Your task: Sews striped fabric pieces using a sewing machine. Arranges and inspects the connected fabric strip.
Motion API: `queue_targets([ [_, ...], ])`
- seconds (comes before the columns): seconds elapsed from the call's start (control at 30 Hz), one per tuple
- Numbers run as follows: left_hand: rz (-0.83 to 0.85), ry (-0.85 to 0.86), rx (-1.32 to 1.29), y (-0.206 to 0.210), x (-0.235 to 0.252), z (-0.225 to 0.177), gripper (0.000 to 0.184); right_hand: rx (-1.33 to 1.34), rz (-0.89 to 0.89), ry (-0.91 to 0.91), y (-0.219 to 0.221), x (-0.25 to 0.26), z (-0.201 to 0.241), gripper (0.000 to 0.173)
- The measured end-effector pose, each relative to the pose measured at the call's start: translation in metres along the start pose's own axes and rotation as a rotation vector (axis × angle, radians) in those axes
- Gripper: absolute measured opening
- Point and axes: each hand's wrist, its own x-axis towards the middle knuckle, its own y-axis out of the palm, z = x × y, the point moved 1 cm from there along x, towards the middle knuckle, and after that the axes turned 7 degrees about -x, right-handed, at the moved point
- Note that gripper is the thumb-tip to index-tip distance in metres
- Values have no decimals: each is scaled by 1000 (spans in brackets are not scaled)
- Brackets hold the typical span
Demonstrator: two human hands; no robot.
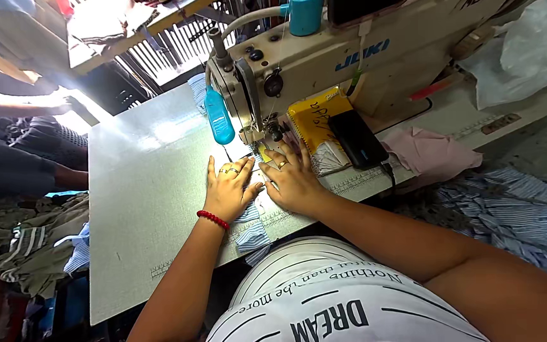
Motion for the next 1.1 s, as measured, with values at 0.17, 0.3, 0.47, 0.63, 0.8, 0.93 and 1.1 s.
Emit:
queue_targets([
  [0.17, -13, 9, 12, 0, 2, -1, 73, -9, -16, 4, 2, 0, -1, 47],
  [0.3, -2, 17, 39, -1, 2, -1, 75, -27, -24, -11, 3, -1, 0, 47],
  [0.47, -13, 33, 51, 1, 2, 0, 76, -36, -52, -6, 5, -1, 0, 48],
  [0.63, 10, 19, 72, -1, 6, 2, 80, -53, 7, 10, 3, 1, 1, 52],
  [0.8, 17, 2, 81, -1, 11, 6, 81, -71, 42, 25, 4, 2, 2, 55],
  [0.93, 19, 21, 80, -5, 17, 11, 76, -68, 20, 8, 2, 1, 2, 52],
  [1.1, 20, 18, 87, -7, 24, 17, 78, -48, 6, -1, 1, 1, 2, 49],
])
